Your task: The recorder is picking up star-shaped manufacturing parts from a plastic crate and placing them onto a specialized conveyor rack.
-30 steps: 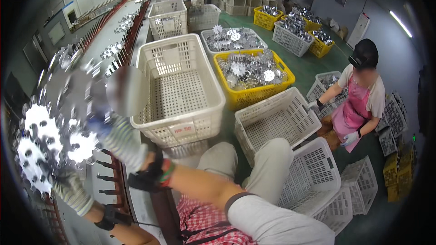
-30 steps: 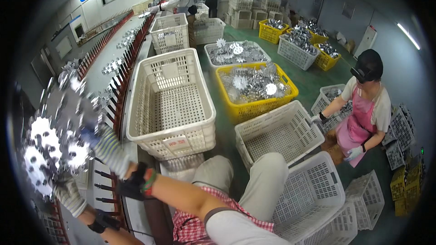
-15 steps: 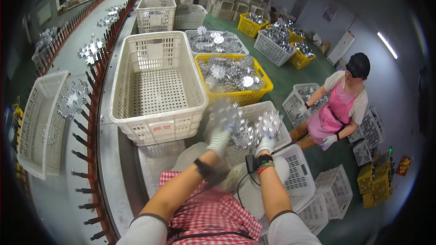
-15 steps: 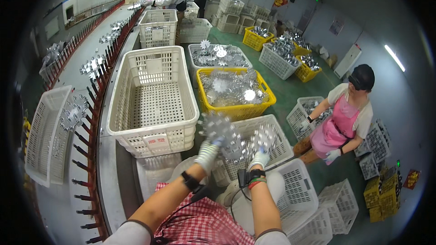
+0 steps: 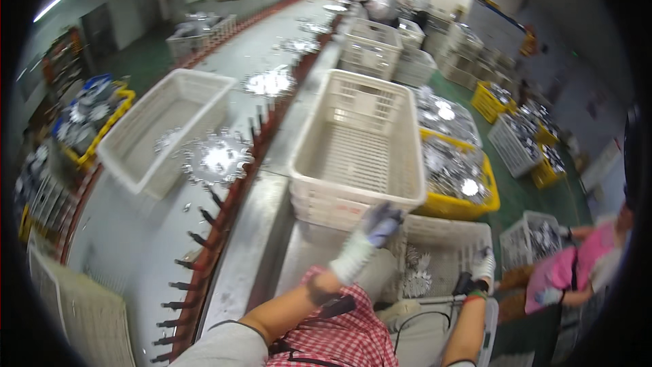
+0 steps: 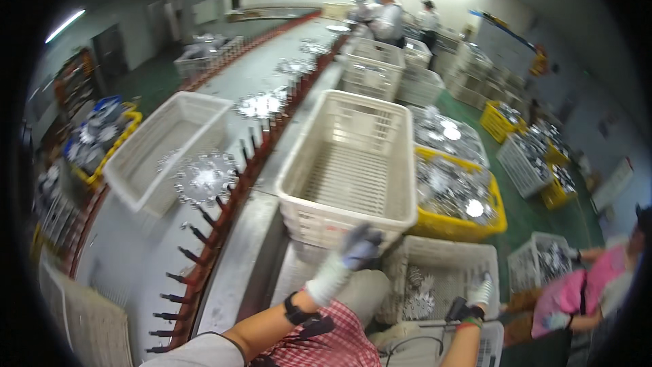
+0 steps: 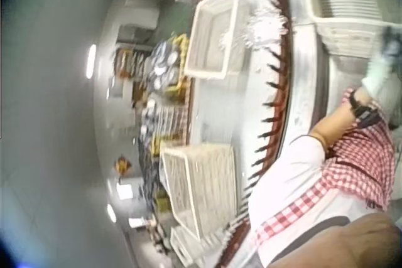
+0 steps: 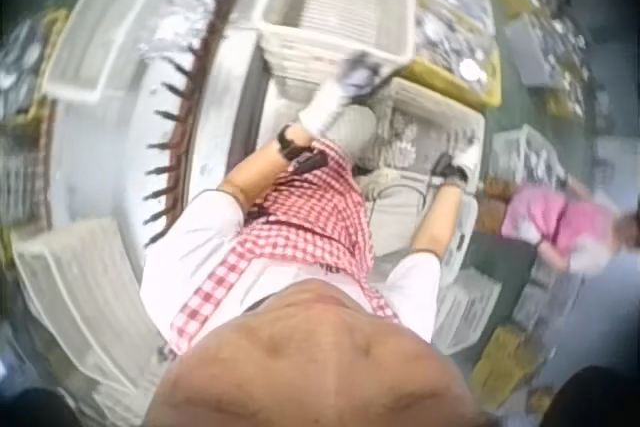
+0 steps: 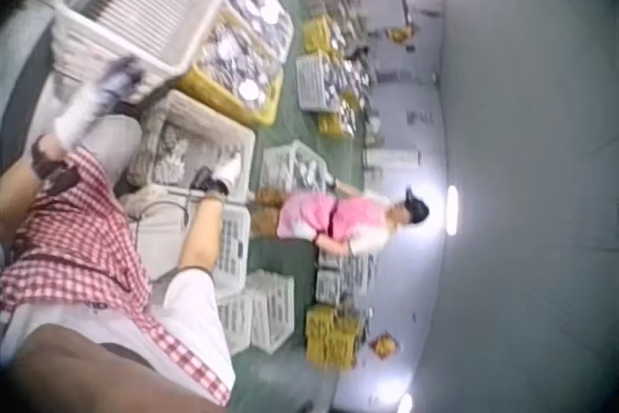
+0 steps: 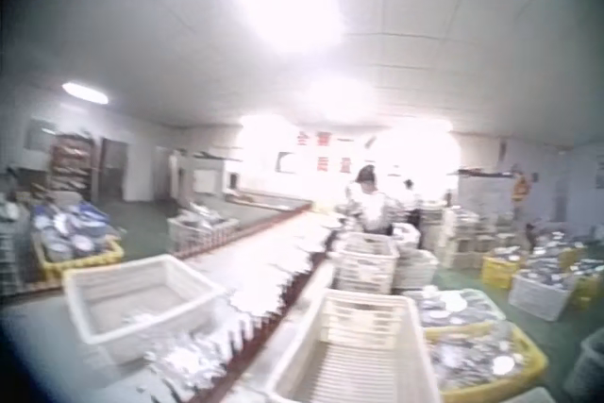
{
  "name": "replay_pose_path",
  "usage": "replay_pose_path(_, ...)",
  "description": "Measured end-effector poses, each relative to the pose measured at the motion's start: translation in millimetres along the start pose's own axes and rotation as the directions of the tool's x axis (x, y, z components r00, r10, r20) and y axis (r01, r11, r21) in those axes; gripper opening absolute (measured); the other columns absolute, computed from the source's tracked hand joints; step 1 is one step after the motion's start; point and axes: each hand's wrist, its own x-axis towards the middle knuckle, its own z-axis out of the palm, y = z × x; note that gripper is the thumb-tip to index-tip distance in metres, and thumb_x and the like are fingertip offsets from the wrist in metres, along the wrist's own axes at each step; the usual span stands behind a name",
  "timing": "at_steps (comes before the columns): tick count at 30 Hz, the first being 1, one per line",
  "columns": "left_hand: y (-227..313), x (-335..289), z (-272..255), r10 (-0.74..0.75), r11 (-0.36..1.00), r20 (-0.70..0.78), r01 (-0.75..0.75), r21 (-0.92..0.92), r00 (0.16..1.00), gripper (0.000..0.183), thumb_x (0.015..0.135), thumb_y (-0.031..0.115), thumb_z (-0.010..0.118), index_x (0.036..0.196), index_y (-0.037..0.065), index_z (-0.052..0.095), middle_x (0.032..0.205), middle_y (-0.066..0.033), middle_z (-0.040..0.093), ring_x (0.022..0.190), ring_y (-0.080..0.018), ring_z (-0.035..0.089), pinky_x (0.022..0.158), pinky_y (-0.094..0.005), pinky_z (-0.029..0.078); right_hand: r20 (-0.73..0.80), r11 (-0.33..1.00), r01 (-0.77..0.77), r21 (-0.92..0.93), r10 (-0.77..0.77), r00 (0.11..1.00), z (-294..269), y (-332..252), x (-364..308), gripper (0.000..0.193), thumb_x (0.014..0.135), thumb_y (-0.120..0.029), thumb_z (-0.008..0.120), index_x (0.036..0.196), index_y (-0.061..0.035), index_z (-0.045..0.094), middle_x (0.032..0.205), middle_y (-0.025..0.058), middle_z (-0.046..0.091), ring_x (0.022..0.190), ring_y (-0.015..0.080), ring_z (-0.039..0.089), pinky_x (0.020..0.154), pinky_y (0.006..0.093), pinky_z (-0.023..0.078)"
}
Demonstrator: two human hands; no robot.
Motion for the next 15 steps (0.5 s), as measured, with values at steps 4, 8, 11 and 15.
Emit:
replay_pose_path(4, 58.8, -23.1, -73.2, 0.497, 0.855, -0.663, -0.448, 0.262, 0.560, 0.038, 0.080, 0.021, 0.057, 0.109, 0.002, 0.042, 0.097, -0.0084, 0.054, 0.088, -0.0151, 0.052, 0.082, -0.0258, 0.042, 0.012, 0.989, -0.033, 0.144, 0.032, 0.999, 56.1, 8.7, -1.8, 0.023, 0.080, -0.020, 0.051, 0.099, -0.0067, 0.056, 0.102, 0.0085, 0.057, 0.097, 0.0183, 0.053, 0.086, 0.0321, 0.042)
replay_pose_path(8, 133.4, -82.2, -120.0, 0.438, 0.811, -0.756, -0.577, 0.098, 0.487, 0.057, 0.074, 0.044, 0.059, 0.112, 0.006, 0.040, 0.102, -0.0124, 0.052, 0.092, -0.0241, 0.053, 0.083, -0.0348, 0.044, 0.185, 0.962, -0.186, 0.201, 0.149, 0.971, 102.1, 57.6, -26.6, 0.020, 0.080, -0.016, 0.052, 0.095, -0.0046, 0.057, 0.103, 0.0100, 0.056, 0.098, 0.0219, 0.053, 0.087, 0.0351, 0.043)
replay_pose_path(11, 141.7, -94.9, -131.9, 0.429, 0.886, -0.729, -0.406, 0.225, 0.533, 0.050, 0.073, 0.039, 0.059, 0.110, 0.009, 0.044, 0.096, -0.0087, 0.055, 0.083, -0.0229, 0.057, 0.073, -0.0337, 0.046, 0.113, 0.965, -0.231, 0.125, 0.218, 0.969, 119.5, 84.4, -45.6, 0.019, 0.078, -0.016, 0.054, 0.092, -0.0049, 0.057, 0.092, 0.0081, 0.059, 0.088, 0.0222, 0.055, 0.082, 0.0354, 0.045)
replay_pose_path(15, 156.5, -118.9, -94.5, 0.382, 0.897, -0.811, -0.389, 0.211, 0.442, 0.037, 0.075, 0.034, 0.054, 0.101, 0.008, 0.050, 0.076, -0.0076, 0.060, 0.059, -0.0172, 0.058, 0.044, -0.0199, 0.044, 0.210, 0.977, -0.213, 0.016, 0.205, 0.956, 132.5, 112.5, -46.6, 0.015, 0.077, -0.016, 0.055, 0.088, -0.0067, 0.057, 0.089, 0.0079, 0.060, 0.082, 0.0216, 0.057, 0.075, 0.0346, 0.048)
